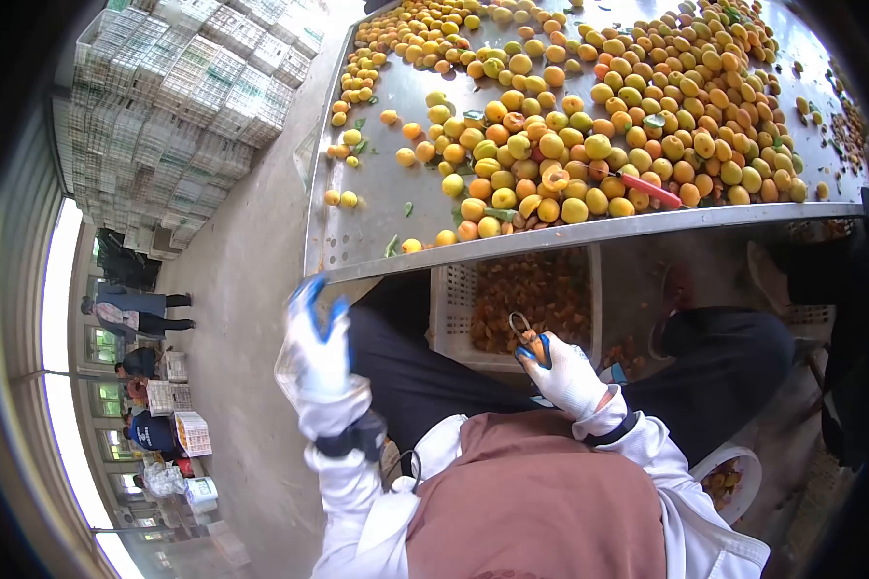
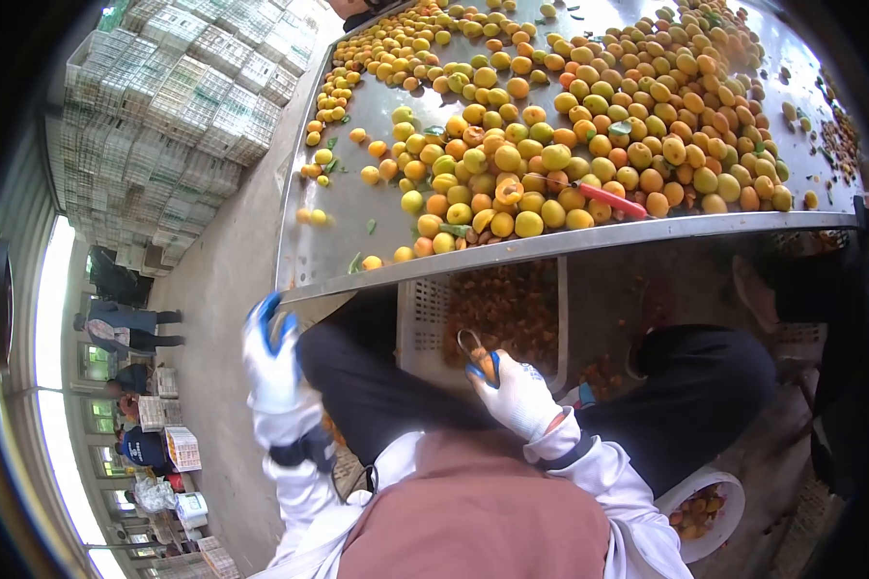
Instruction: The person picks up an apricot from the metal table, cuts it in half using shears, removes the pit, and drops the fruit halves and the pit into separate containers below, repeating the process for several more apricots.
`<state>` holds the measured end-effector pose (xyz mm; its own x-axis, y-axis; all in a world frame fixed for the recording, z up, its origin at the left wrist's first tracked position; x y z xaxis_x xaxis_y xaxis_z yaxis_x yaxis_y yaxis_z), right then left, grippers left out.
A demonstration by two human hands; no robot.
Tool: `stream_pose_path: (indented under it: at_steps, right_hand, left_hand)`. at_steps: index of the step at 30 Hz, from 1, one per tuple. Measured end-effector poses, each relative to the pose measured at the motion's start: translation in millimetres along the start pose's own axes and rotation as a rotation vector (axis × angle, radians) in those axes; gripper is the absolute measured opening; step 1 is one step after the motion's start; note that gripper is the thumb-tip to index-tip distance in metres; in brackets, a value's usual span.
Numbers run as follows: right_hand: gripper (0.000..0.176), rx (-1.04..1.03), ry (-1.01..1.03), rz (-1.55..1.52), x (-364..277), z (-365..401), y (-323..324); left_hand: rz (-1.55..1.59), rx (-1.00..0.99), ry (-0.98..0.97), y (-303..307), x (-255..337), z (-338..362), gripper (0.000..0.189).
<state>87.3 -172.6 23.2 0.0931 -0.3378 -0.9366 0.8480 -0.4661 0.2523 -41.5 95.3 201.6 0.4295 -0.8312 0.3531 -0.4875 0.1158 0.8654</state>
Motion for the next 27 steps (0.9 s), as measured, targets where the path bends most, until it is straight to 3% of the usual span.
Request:
stream_pose_path:
  at_steps: [1, 3, 6, 10, 14, 17, 22, 24, 25, 26, 27]
  right_hand:
    - [0.032, 0.009, -0.008, 0.003, 1, 0, 0]
    - [0.032, 0.027, -0.018, 0.009, 3, 0, 2]
    - [0.031, 0.058, -0.041, 0.015, 3, 1, 9]
    - [0.029, 0.057, -0.099, -0.06, 7, 3, 17]
    - [0.029, 0.07, -0.123, -0.063, 9, 4, 18]
    - [0.029, 0.044, -0.127, -0.035, 5, 4, 17]
    - [0.028, 0.104, -0.061, -0.037, 4, 4, 16]
    - [0.026, 0.146, -0.034, -0.041, 2, 6, 19]
    - [0.024, 0.196, -0.02, -0.106, -2, 8, 23]
    - [0.021, 0.243, -0.007, -0.171, -5, 10, 26]
    - [0.017, 0.216, -0.037, -0.244, -4, 10, 27]
  left_hand:
    - [0.193, -0.087, -0.067, -29, 14, -22, 0.042]
    - [0.228, -0.315, -0.19, -77, 65, -64, 0.041]
    - [0.062, -0.351, -0.568, -145, 123, -113, 0.04]
    - [-0.097, -0.615, -0.455, -223, 157, -150, 0.042]
    - [-0.146, -0.554, -0.526, -249, 156, -151, 0.041]
    - [-0.218, -0.686, -0.442, -217, 179, -140, 0.04]
    - [-0.18, -0.634, -0.396, -212, 178, -133, 0.037]
    - [0.161, -0.729, -0.094, -207, 163, -134, 0.033]
    - [0.675, -0.867, 0.103, -214, 142, -128, 0.034]
    - [1.207, -0.889, 0.177, -215, 125, -113, 0.031]
    - [1.388, -0.834, 0.203, -197, 123, -97, 0.028]
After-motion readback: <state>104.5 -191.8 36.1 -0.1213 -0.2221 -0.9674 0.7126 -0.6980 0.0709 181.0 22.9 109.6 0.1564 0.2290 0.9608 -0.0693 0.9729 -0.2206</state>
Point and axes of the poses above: each hand's wrist, its own z-axis away from the middle knuckle, its own y-axis out of the back of the hand, x = y × z, the point moved 4 cm from there along -z, towards the middle knuckle, and after that the axes turned 12 degrees about -x, right-handed, at the moved point
